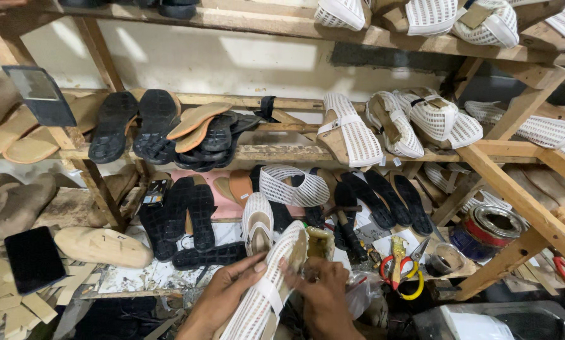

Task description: The person holds a white woven shoe upper in one hand and applies glue from a small container onto its insole area and edges, pressing the parts together by hand. They then place completed shoes onto the wooden rack and pick up the next shoe to continue gluing.

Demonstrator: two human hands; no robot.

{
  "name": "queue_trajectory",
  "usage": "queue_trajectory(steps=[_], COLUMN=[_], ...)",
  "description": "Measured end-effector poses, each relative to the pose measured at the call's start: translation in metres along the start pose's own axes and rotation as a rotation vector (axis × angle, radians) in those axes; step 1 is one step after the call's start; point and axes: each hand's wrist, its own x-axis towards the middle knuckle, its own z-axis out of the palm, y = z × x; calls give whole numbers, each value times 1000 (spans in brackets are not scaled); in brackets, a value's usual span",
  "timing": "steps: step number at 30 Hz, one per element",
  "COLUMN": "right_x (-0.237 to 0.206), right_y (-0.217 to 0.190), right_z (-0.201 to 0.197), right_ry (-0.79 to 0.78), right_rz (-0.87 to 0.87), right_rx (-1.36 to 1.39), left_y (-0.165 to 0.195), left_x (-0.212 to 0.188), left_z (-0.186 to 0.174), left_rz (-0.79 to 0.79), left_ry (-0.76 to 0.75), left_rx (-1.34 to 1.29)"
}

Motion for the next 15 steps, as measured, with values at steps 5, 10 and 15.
queue_trajectory(steps=[5, 10, 15], right_x=[20, 2, -27], right_y=[16, 7, -17], right_z=[-11, -10, 27], right_ry=[-28, -79, 150], right_rz=[282, 4, -8], right_rx=[25, 65, 231], left_y=[-3, -4, -4], left_x=[-4, 4, 11], left_z=[-3, -2, -3], left_rz=[-20, -148, -147], left_ry=[-72, 13, 65], left_rx=[-2, -27, -204])
